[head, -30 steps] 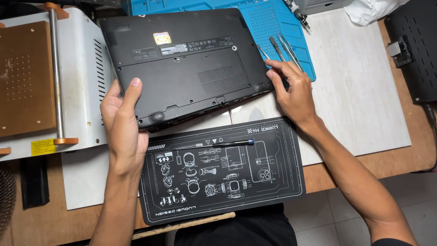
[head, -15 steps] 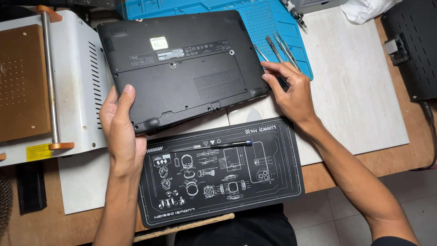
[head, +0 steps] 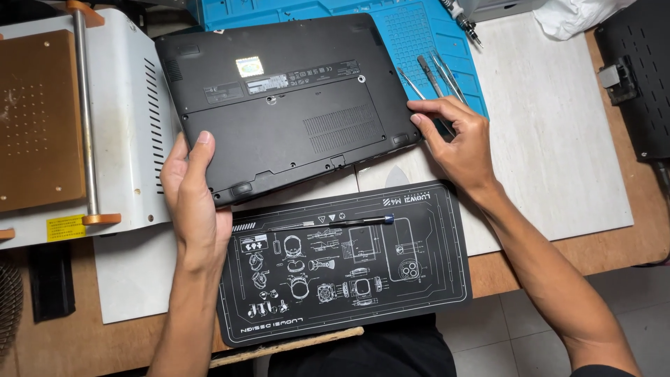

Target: Disassembling and reassembling a laptop, including removing screws and internal components.

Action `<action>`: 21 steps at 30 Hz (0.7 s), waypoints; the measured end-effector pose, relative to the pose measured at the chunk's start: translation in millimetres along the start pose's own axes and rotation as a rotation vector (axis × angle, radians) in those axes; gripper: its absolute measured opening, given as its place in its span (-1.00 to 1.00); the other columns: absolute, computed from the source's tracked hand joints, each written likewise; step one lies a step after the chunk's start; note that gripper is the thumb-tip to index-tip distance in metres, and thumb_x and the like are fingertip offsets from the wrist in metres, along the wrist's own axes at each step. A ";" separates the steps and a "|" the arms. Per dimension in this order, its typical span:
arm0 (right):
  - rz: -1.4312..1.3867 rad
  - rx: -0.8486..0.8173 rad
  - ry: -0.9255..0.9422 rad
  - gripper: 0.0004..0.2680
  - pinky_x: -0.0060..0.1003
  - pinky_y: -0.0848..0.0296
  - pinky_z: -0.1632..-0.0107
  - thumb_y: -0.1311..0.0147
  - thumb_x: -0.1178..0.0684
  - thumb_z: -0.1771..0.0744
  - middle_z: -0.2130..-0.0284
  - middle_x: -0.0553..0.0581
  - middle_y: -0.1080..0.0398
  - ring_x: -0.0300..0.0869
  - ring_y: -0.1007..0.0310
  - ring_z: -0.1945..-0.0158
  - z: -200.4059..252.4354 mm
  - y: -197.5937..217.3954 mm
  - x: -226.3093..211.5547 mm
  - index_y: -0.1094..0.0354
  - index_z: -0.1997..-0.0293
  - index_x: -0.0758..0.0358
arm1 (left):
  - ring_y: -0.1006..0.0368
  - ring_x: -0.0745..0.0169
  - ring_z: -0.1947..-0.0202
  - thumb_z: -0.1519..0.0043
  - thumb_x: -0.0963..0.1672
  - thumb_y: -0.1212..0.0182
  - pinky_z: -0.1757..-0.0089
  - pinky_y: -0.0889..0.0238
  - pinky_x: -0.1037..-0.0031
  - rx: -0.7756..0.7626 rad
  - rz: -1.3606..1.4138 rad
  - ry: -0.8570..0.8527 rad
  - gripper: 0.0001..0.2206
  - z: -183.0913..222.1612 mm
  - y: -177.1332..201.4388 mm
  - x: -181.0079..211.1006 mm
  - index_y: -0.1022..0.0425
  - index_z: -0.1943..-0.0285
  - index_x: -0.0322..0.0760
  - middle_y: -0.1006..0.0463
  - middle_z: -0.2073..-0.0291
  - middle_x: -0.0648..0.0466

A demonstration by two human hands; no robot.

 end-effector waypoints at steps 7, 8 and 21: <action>0.028 0.004 0.026 -0.84 -0.16 -0.48 0.02 -0.19 0.28 -0.41 0.21 0.22 -0.55 0.01 -0.59 0.13 -0.8 -1.2 -6.1 -0.58 -0.09 0.25 | -0.61 0.25 0.20 -0.33 -0.13 -0.23 0.08 -0.60 0.22 -0.003 -0.014 0.009 -0.76 3.9 -13.9 12.9 -0.50 -0.11 -0.34 -0.61 0.21 -0.05; 0.036 0.002 0.030 -0.85 -0.16 -0.48 0.03 -0.21 0.27 -0.41 0.22 0.21 -0.55 0.02 -0.59 0.14 -0.8 -0.7 -4.7 -0.59 -0.07 0.24 | -0.61 0.26 0.20 -0.33 -0.14 -0.23 0.08 -0.60 0.22 -0.009 -0.021 0.014 -0.77 5.0 -16.5 16.5 -0.50 -0.11 -0.34 -0.61 0.21 -0.04; 0.030 0.007 0.036 -0.87 -0.19 -0.49 0.04 -0.21 0.28 -0.41 0.24 0.22 -0.55 0.01 -0.60 0.15 0.4 0.0 -1.6 -0.59 -0.05 0.27 | -0.59 0.24 0.21 -0.33 -0.13 -0.25 0.10 -0.57 0.20 -0.024 0.010 -0.036 -0.76 -11.8 6.9 -12.0 -0.48 -0.12 -0.36 -0.61 0.19 -0.07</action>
Point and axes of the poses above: each hand's wrist, its own z-axis away from the middle knuckle, its own y-axis out of the back of the hand, x = y × z, the point moved 3 cm from there along -z, towards the middle knuckle
